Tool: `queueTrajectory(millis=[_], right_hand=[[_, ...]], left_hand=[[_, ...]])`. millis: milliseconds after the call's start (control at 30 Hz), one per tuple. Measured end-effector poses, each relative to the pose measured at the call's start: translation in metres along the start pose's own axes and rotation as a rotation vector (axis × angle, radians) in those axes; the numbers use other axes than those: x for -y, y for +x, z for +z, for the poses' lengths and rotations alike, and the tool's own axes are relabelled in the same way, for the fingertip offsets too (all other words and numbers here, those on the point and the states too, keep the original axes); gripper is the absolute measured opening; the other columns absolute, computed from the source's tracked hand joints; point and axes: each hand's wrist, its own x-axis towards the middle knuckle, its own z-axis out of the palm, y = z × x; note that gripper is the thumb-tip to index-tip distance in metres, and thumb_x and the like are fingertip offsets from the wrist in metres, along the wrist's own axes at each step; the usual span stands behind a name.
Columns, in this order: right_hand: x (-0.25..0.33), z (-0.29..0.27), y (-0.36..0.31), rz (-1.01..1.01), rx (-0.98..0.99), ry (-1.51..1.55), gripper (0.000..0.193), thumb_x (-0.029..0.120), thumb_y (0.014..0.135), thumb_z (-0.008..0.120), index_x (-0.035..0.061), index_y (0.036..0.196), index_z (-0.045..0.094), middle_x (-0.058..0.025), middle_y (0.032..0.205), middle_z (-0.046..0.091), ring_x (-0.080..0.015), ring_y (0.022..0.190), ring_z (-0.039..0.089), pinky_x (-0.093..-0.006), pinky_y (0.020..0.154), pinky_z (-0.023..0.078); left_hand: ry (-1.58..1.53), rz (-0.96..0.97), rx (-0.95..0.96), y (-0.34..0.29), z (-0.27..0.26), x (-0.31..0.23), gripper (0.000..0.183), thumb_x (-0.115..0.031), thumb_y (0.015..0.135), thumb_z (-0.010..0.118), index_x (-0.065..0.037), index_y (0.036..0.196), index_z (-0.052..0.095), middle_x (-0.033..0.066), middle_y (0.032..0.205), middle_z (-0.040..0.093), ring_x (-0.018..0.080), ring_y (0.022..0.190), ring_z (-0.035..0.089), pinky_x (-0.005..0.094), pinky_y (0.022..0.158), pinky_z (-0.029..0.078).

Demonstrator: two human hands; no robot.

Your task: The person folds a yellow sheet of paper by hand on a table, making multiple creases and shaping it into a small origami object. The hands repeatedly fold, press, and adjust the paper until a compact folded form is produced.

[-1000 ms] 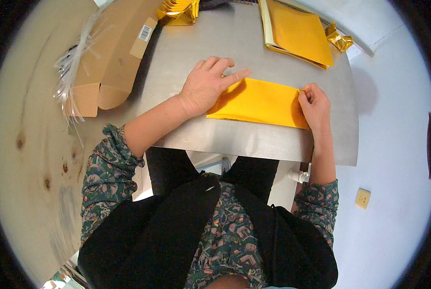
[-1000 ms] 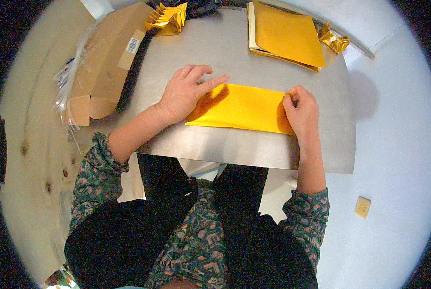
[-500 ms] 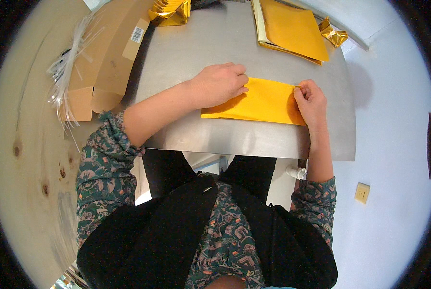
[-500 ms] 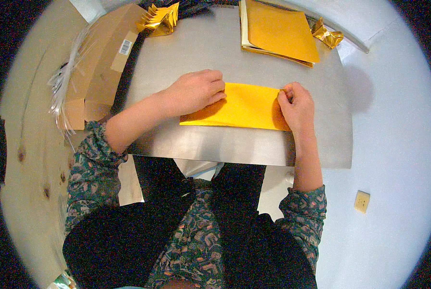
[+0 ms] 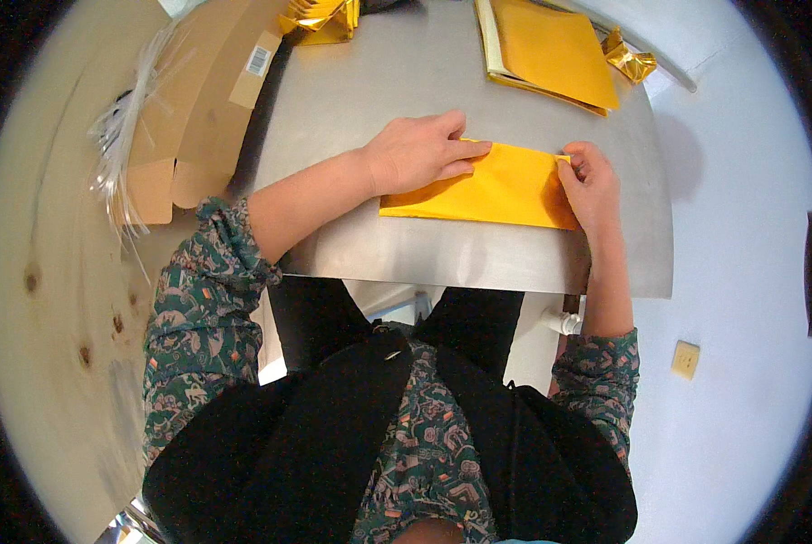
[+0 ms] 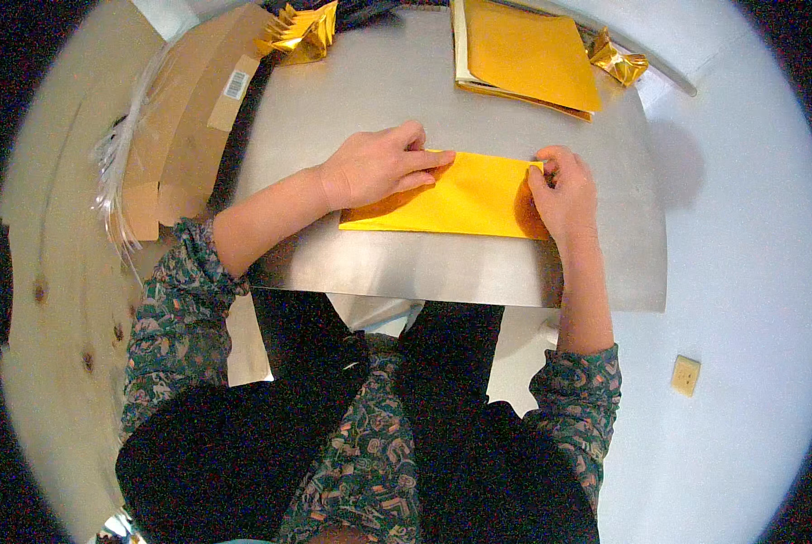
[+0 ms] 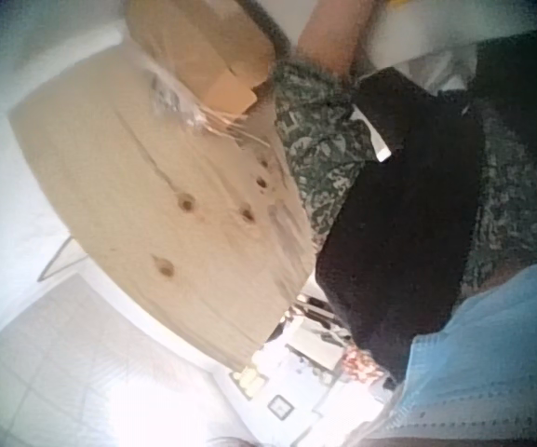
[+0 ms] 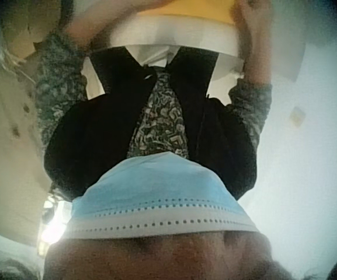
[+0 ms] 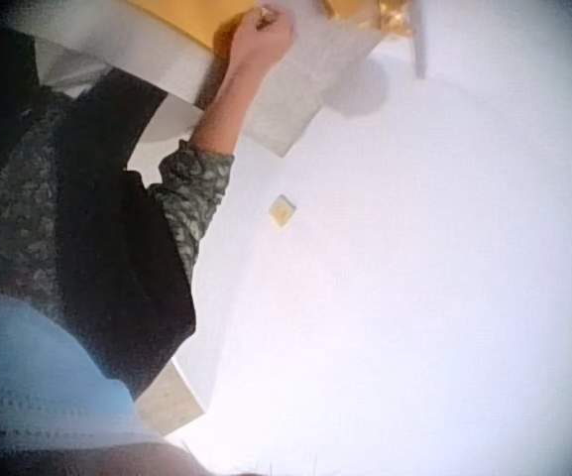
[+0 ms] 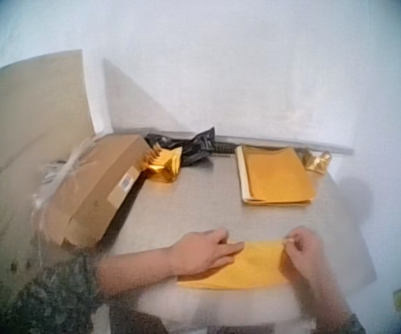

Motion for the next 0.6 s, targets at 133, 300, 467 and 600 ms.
queueTrajectory(millis=[133,300,467,600], right_hand=[[0.036,-0.013,-0.008,-0.564,-0.243,-0.257,0.026,0.016,0.089,0.071,0.0048,0.112,0.068,-0.0145,0.113,0.068,-0.0333,0.104,0.064,-0.0441,0.093,0.053],[0.089,0.019,-0.047,-0.570,0.268,0.114,0.033,0.021,0.091,0.070,0.0013,0.117,0.067,-0.0188,0.133,0.061,-0.0388,0.122,0.059,-0.0482,0.106,0.047],[0.094,0.022,-0.086,-0.587,0.249,-0.113,0.049,0.029,0.092,0.072,0.0067,0.135,0.063,-0.0198,0.146,0.055,-0.0398,0.135,0.050,-0.0477,0.114,0.040],[0.091,0.017,-0.097,-0.615,0.299,-0.164,0.057,0.032,0.092,0.073,0.0095,0.142,0.059,-0.0183,0.151,0.051,-0.0387,0.142,0.045,-0.0475,0.119,0.036]], left_hand=[[0.019,0.005,-0.029,-0.001,-0.001,-0.002,0.040,-0.038,0.101,0.058,-0.027,0.140,0.062,0.0079,0.107,0.056,0.0269,0.091,0.066,0.0390,0.075,0.059],[0.022,-0.057,0.083,-0.002,-0.006,-0.006,0.039,-0.037,0.105,0.056,-0.027,0.143,0.061,0.0091,0.113,0.057,0.0231,0.097,0.064,0.0318,0.079,0.057],[0.018,-0.058,0.050,-0.004,-0.002,-0.006,0.036,-0.035,0.106,0.054,-0.029,0.141,0.063,0.0089,0.117,0.059,0.0237,0.100,0.065,0.0332,0.080,0.057],[-0.001,-0.019,-0.084,-0.007,0.009,0.000,0.039,-0.033,0.101,0.057,-0.030,0.139,0.063,0.0090,0.108,0.056,0.0277,0.090,0.067,0.0398,0.074,0.059]])
